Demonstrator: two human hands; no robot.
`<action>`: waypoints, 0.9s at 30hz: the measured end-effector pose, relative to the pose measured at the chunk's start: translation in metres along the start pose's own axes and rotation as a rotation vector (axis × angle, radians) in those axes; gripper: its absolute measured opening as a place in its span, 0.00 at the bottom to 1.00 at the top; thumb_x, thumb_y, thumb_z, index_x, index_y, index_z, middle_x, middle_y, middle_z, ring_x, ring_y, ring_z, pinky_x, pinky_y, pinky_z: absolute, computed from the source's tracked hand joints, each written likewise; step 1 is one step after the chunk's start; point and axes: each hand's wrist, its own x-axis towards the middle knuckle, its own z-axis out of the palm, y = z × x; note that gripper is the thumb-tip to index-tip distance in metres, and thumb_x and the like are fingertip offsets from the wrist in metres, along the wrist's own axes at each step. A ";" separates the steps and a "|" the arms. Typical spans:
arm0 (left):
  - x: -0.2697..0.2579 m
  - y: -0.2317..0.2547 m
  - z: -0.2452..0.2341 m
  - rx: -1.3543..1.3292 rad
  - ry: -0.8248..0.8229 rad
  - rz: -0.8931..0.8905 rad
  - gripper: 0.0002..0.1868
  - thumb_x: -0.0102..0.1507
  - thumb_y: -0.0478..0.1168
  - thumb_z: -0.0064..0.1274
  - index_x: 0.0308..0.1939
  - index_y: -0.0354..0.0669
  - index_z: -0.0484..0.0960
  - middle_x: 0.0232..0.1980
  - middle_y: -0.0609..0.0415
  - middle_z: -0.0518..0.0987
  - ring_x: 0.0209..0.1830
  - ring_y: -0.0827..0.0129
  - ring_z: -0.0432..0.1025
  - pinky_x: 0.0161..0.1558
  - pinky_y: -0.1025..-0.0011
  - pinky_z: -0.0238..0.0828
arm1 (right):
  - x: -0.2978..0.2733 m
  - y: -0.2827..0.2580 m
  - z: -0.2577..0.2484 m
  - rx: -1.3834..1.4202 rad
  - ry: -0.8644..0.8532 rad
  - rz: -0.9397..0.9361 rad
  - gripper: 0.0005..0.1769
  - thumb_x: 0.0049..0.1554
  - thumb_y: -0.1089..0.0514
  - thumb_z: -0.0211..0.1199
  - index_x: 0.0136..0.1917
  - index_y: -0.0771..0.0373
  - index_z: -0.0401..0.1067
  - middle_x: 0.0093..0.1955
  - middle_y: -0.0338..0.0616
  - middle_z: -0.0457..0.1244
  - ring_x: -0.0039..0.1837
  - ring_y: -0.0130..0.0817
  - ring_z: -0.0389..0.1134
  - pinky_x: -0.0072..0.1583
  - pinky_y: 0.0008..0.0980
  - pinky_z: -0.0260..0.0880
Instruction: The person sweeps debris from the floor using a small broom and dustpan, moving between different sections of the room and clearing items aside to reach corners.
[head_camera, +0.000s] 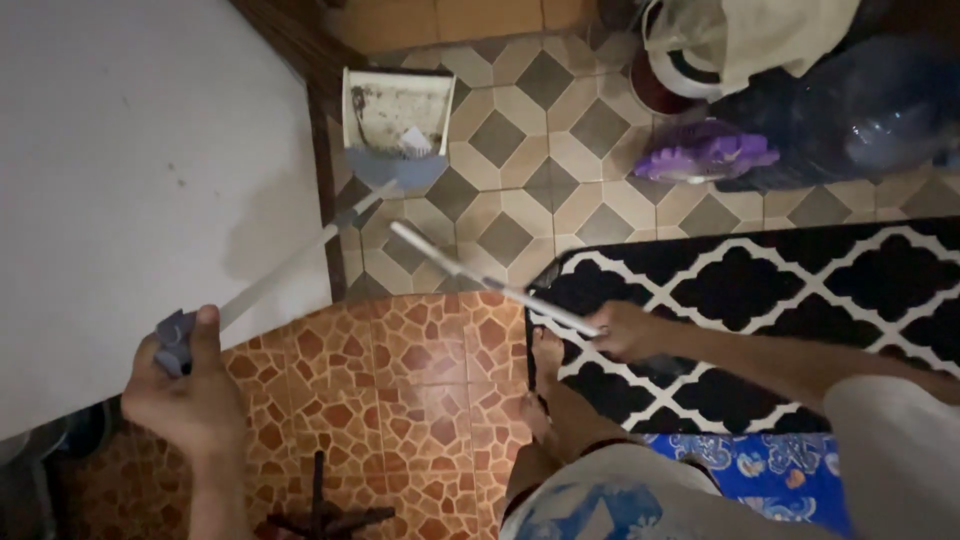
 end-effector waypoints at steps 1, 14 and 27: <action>-0.002 0.001 0.001 -0.020 0.017 0.038 0.10 0.74 0.35 0.66 0.42 0.29 0.85 0.29 0.57 0.76 0.28 0.78 0.60 0.31 0.74 0.55 | 0.010 0.000 0.024 0.276 -0.194 0.374 0.14 0.56 0.55 0.67 0.53 0.63 0.81 0.28 0.46 0.67 0.26 0.31 0.66 0.31 0.32 0.67; 0.002 0.025 -0.014 -0.040 0.031 0.132 0.09 0.73 0.30 0.60 0.41 0.24 0.81 0.36 0.55 0.76 0.33 0.78 0.64 0.35 0.76 0.60 | 0.038 0.042 0.044 0.928 0.074 0.543 0.21 0.55 0.52 0.72 0.33 0.71 0.71 0.24 0.41 0.59 0.25 0.28 0.57 0.28 0.31 0.57; 0.019 -0.039 -0.034 0.183 -0.009 0.220 0.12 0.76 0.31 0.65 0.41 0.22 0.84 0.34 0.47 0.80 0.31 0.75 0.68 0.38 0.70 0.65 | -0.074 -0.046 -0.109 0.746 0.199 0.763 0.25 0.57 0.58 0.62 0.68 0.64 0.71 0.28 0.41 0.60 0.26 0.27 0.56 0.29 0.30 0.56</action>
